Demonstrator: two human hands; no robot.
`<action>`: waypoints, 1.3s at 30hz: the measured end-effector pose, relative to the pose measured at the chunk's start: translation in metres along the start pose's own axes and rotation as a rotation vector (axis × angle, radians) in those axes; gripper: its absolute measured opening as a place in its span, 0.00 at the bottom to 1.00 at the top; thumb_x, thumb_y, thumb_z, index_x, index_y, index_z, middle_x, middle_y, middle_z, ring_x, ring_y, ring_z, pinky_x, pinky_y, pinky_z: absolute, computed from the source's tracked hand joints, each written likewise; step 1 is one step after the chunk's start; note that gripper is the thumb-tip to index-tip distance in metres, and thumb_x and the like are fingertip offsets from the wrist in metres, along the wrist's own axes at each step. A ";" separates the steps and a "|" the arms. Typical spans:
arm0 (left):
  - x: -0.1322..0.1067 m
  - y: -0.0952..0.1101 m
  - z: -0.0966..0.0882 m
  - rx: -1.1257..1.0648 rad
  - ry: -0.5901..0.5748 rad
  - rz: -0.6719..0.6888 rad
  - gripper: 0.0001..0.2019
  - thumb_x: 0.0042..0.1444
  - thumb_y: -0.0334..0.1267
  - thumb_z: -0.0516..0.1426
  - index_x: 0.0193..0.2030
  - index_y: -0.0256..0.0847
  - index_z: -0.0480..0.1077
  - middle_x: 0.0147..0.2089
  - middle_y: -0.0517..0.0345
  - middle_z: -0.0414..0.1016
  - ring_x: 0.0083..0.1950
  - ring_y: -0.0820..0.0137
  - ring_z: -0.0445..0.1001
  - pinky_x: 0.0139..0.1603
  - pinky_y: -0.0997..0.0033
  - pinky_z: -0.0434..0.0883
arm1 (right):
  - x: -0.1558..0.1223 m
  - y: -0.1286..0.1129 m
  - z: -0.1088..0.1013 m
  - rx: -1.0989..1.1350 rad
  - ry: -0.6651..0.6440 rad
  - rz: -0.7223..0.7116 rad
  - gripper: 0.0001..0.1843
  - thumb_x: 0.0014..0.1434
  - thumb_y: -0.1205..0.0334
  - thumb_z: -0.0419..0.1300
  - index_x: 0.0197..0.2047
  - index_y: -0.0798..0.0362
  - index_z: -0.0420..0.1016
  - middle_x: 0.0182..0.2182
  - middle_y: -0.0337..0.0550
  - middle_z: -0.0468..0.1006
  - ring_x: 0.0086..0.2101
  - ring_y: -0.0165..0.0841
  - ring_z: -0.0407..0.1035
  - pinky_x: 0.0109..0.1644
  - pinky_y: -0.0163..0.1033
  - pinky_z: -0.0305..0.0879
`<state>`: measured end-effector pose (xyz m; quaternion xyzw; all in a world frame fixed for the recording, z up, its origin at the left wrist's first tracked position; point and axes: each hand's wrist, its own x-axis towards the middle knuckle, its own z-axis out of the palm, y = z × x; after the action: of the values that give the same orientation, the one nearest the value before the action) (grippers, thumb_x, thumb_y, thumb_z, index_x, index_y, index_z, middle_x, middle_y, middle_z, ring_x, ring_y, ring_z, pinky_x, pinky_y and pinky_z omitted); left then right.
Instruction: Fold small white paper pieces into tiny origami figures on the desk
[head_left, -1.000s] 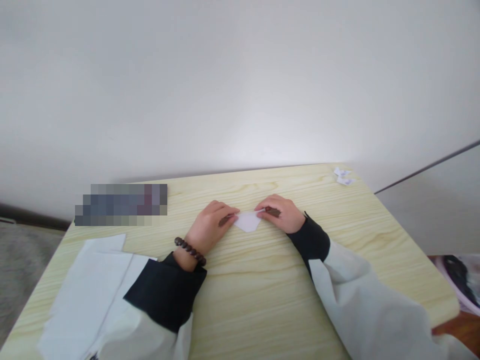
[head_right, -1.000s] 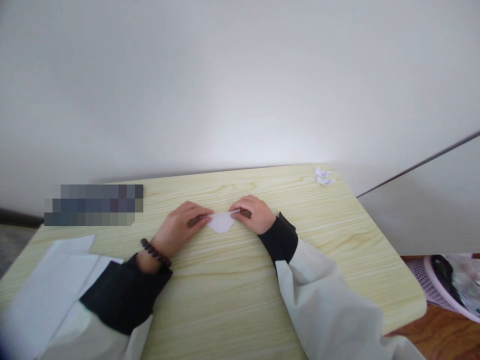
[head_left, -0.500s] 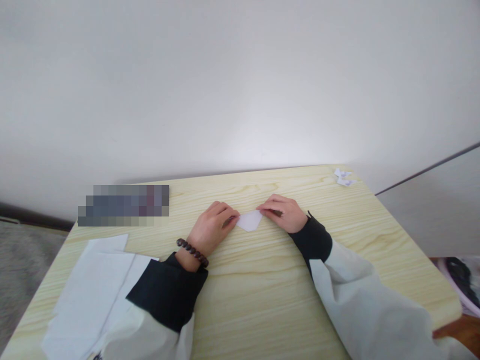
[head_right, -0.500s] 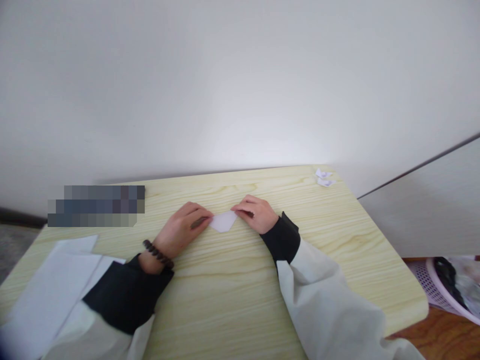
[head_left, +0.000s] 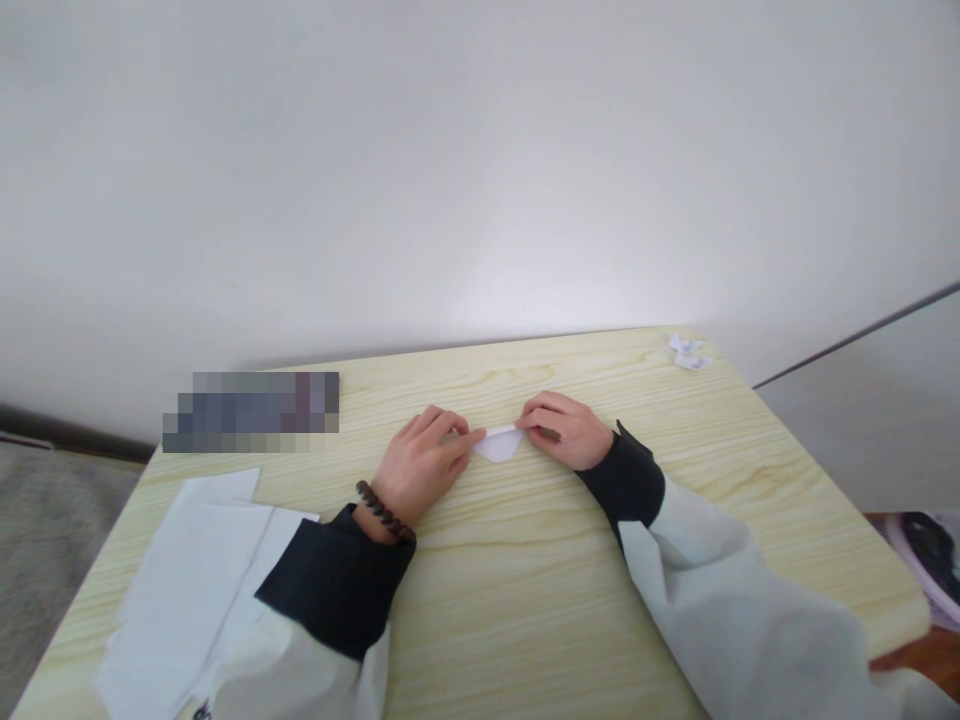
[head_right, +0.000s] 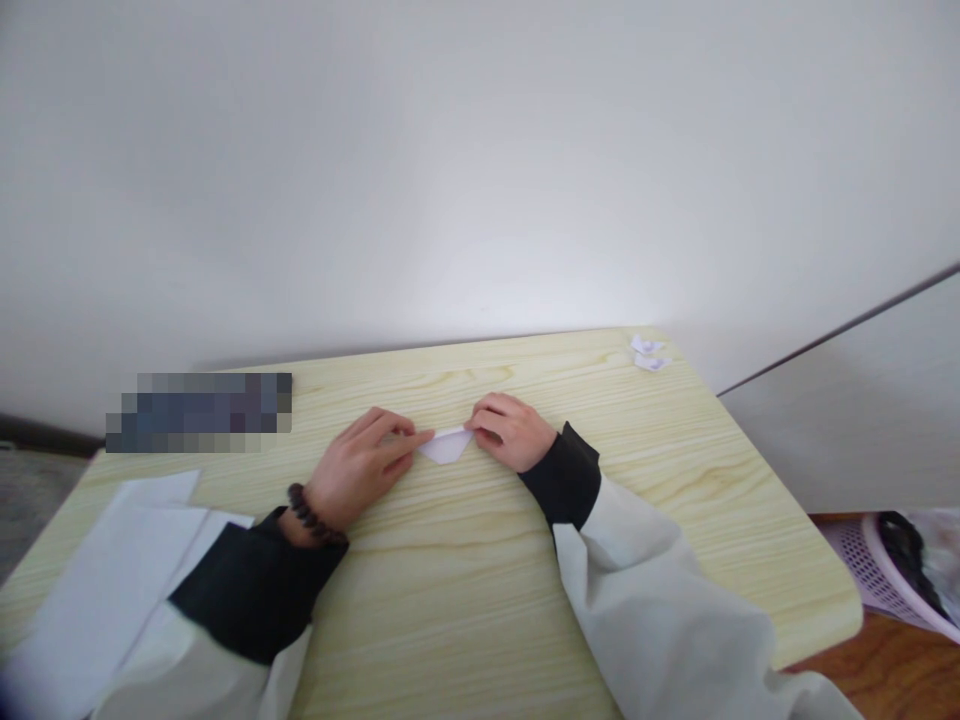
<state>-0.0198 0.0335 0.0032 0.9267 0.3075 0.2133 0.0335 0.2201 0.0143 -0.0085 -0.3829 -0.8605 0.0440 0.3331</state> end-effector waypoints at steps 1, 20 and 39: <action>-0.001 0.001 0.000 0.012 0.003 0.006 0.14 0.54 0.28 0.54 0.45 0.46 0.73 0.39 0.55 0.72 0.42 0.67 0.67 0.42 0.66 0.69 | 0.000 0.000 0.000 -0.011 0.005 -0.007 0.09 0.56 0.71 0.53 0.35 0.52 0.73 0.33 0.45 0.75 0.34 0.31 0.69 0.39 0.37 0.69; -0.004 0.020 -0.003 0.099 0.052 -0.099 0.11 0.52 0.32 0.54 0.41 0.44 0.74 0.40 0.55 0.74 0.44 0.62 0.68 0.40 0.62 0.66 | -0.014 -0.015 0.002 -0.159 0.001 0.149 0.10 0.54 0.71 0.53 0.35 0.52 0.73 0.37 0.46 0.73 0.34 0.33 0.67 0.41 0.41 0.66; 0.004 0.011 0.006 -0.238 0.085 -0.321 0.07 0.55 0.38 0.56 0.38 0.43 0.73 0.42 0.55 0.72 0.45 0.64 0.66 0.48 0.61 0.65 | 0.005 -0.030 0.017 0.052 0.005 0.337 0.06 0.59 0.60 0.57 0.32 0.52 0.68 0.37 0.44 0.73 0.39 0.35 0.67 0.44 0.42 0.60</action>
<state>-0.0089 0.0273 0.0015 0.8455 0.4251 0.2789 0.1634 0.1884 -0.0004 -0.0091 -0.5132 -0.7818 0.1206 0.3330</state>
